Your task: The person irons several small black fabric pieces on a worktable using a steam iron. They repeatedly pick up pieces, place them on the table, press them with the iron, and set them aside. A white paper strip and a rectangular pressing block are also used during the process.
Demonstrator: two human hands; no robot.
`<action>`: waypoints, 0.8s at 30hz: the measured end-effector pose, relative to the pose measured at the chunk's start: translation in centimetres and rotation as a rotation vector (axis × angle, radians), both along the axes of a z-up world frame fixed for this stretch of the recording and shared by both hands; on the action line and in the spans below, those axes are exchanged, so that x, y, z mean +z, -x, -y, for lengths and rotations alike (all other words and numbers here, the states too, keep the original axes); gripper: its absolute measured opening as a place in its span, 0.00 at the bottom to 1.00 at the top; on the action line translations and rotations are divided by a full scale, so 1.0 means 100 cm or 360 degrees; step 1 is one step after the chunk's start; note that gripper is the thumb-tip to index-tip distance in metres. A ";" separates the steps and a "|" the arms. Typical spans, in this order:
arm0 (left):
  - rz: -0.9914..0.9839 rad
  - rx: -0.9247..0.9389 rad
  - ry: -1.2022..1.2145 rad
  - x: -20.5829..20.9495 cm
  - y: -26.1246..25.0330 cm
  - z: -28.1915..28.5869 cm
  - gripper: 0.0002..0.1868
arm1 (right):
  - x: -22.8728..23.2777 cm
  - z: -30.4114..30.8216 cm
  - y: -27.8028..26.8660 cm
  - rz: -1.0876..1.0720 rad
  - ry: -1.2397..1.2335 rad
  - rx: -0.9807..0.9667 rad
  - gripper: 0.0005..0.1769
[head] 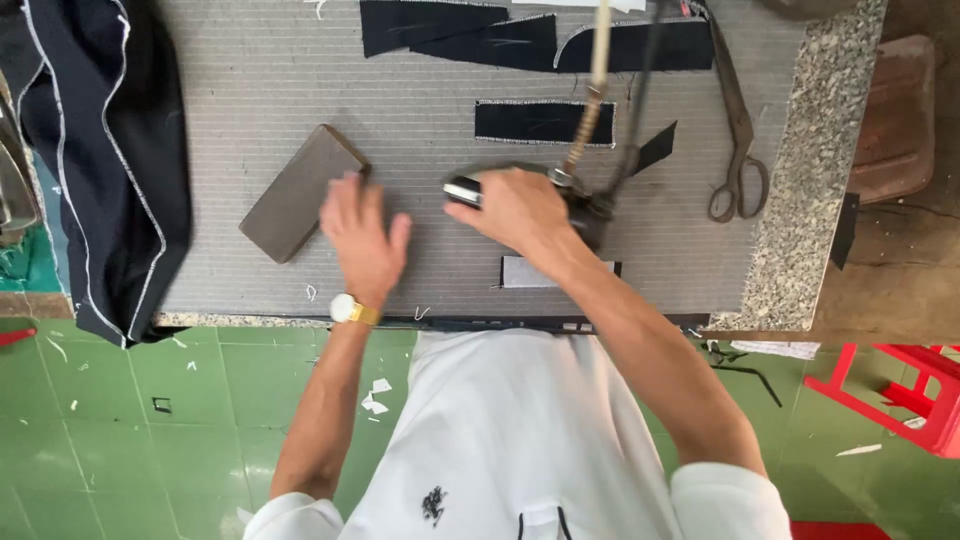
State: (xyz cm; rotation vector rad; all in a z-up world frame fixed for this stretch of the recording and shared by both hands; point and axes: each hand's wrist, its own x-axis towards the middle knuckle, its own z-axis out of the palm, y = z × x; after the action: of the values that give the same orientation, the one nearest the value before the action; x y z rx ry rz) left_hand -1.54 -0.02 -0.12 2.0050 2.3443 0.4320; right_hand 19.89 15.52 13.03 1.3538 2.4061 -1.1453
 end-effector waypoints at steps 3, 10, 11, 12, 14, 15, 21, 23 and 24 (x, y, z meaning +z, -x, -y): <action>-0.0120 0.0223 -0.0018 0.009 0.041 -0.002 0.35 | -0.016 -0.001 0.024 -0.0067 -0.0038 0.0048 0.27; -0.0164 0.0207 -0.0028 -0.012 0.081 0.008 0.38 | -0.011 0.000 0.000 0.0027 0.0048 -0.0028 0.27; -0.0179 0.0216 -0.0027 -0.012 0.080 0.007 0.37 | -0.009 0.000 -0.012 0.0113 0.0065 -0.0084 0.28; -0.0196 0.0219 -0.0022 -0.011 0.080 0.007 0.37 | -0.007 0.001 -0.025 0.0197 0.0086 -0.0146 0.30; -0.0173 0.0223 -0.0070 -0.009 0.076 0.006 0.37 | 0.008 0.003 -0.054 0.0244 0.0126 -0.0255 0.31; -0.0146 0.0229 -0.0107 -0.007 0.074 0.004 0.36 | 0.016 0.003 -0.070 0.0295 0.0175 -0.0360 0.32; -0.0122 -0.0085 -0.0412 0.000 0.040 -0.055 0.20 | 0.022 0.025 -0.164 0.0572 0.0326 -0.0742 0.34; -0.0028 -0.0155 -0.0412 -0.015 0.019 -0.090 0.17 | 0.017 0.036 -0.193 0.0640 0.0373 -0.0802 0.36; 0.0072 -0.0224 -0.0401 -0.022 0.010 -0.105 0.15 | 0.014 0.043 -0.206 0.0717 0.0431 -0.0862 0.37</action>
State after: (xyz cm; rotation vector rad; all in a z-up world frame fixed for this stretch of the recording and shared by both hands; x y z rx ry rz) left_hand -2.54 10.48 -2.31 2.2199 2.1988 0.7910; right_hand 40.49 11.20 14.40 1.9673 1.5590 -1.0643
